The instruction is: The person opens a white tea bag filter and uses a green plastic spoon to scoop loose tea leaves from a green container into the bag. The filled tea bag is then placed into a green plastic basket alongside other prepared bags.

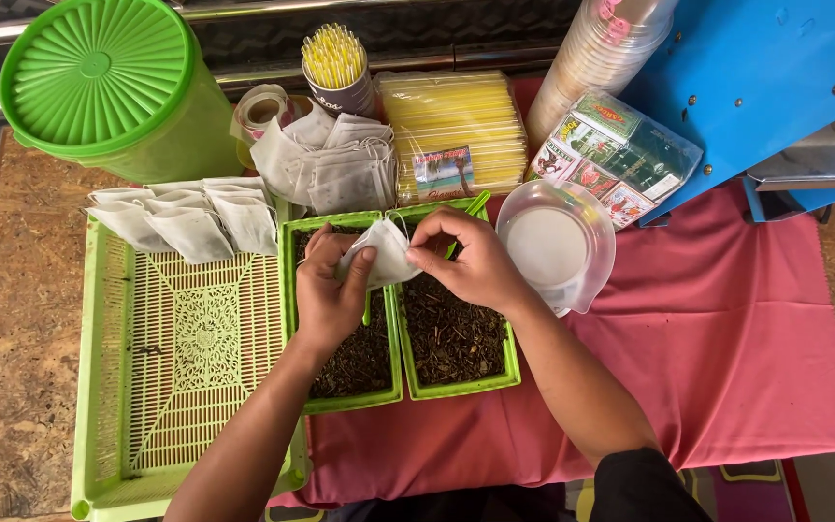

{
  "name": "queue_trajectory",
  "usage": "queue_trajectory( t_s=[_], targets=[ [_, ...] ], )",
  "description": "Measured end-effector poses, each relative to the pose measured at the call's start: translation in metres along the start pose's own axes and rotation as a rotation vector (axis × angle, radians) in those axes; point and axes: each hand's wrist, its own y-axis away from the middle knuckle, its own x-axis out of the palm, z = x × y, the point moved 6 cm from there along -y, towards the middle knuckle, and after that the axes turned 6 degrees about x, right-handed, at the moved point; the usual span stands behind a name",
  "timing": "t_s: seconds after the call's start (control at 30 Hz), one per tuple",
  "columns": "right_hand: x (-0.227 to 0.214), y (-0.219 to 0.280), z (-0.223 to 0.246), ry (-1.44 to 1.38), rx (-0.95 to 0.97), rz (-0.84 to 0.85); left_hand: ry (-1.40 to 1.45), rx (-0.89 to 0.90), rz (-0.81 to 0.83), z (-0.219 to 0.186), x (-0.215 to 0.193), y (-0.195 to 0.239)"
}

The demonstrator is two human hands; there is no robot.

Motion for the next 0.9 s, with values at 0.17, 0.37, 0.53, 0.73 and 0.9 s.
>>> queue_trajectory(
  t_s=[0.17, 0.37, 0.53, 0.73, 0.9],
  targets=[
    [0.009, 0.000, -0.008, 0.027, 0.026, 0.024, 0.045, -0.045, -0.011, -0.002, 0.000, -0.004],
    [0.020, 0.003, -0.024, -0.081, 0.144, 0.082, 0.061, -0.073, -0.055, 0.006, -0.006, 0.000],
    [0.022, 0.001, -0.027, -0.095, 0.182, 0.138, 0.086, -0.074, -0.049, 0.001, -0.002, 0.000],
    [0.022, -0.001, -0.020, -0.012, 0.133, 0.098, 0.028, -0.046, -0.063, -0.004, -0.007, -0.006],
    [0.022, 0.006, -0.040, -0.195, 0.217, 0.025, -0.167, 0.169, -0.163, -0.029, -0.023, -0.010]
  ],
)
